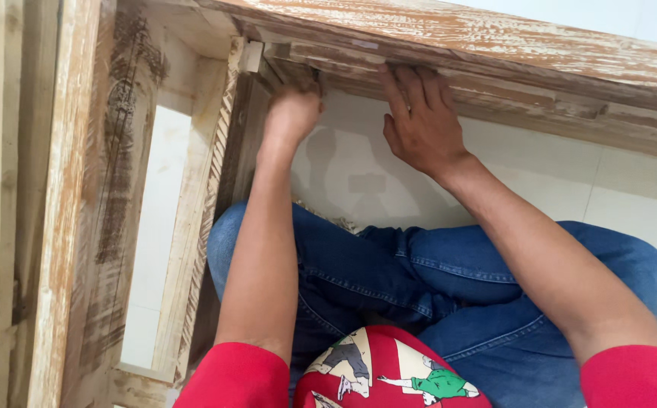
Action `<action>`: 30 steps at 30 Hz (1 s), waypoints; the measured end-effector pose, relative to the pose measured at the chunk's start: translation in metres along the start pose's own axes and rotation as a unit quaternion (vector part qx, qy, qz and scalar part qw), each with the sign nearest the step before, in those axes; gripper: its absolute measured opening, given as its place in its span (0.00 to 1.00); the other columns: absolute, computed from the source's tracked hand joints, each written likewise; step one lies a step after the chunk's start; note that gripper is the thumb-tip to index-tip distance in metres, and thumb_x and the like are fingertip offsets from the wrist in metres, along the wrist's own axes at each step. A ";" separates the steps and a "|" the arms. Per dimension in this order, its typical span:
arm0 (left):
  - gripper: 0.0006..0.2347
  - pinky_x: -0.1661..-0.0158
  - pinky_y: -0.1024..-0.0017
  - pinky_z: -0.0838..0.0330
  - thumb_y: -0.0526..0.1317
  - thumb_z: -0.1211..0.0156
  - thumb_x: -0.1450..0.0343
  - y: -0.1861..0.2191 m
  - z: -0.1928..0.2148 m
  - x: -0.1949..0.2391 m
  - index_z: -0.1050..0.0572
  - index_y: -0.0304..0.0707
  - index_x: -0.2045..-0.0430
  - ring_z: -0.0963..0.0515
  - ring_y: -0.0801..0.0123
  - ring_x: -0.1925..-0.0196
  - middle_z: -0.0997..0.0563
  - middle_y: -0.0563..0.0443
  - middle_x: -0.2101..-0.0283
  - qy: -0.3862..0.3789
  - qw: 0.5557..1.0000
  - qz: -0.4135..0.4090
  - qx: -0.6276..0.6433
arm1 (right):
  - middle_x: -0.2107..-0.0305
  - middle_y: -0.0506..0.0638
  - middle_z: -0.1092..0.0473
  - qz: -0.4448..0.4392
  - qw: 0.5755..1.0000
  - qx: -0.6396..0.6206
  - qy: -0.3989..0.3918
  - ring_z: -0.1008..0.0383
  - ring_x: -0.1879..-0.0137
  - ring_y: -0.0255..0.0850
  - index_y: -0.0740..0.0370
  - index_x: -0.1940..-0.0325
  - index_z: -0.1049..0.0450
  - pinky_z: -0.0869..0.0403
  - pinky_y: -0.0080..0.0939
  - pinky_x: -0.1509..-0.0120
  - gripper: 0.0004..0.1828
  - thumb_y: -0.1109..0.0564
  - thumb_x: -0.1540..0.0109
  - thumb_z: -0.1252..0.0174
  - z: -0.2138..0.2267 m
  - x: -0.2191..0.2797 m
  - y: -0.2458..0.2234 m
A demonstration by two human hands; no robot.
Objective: The person sits on the floor and uses a screwdriver to tighten screws into a wooden frame. They hold the frame steady with one hand while turning the screwdriver with the other.
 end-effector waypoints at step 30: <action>0.23 0.48 0.45 0.25 0.54 0.72 0.19 0.017 0.020 0.034 0.28 0.48 0.40 0.23 0.43 0.39 0.23 0.39 0.40 -0.264 0.844 0.419 0.207 | 0.40 0.59 0.33 -0.002 1.000 0.004 0.006 0.31 0.39 0.56 0.65 0.22 0.40 0.28 0.55 0.39 0.39 0.54 0.36 0.38 0.001 -0.001 0.000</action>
Point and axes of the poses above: each hand's wrist, its own x-axis away from the middle knuckle, its own z-axis out of the back of the hand, y = z × x, the point moved 9 cm from there along -x, towards the middle knuckle
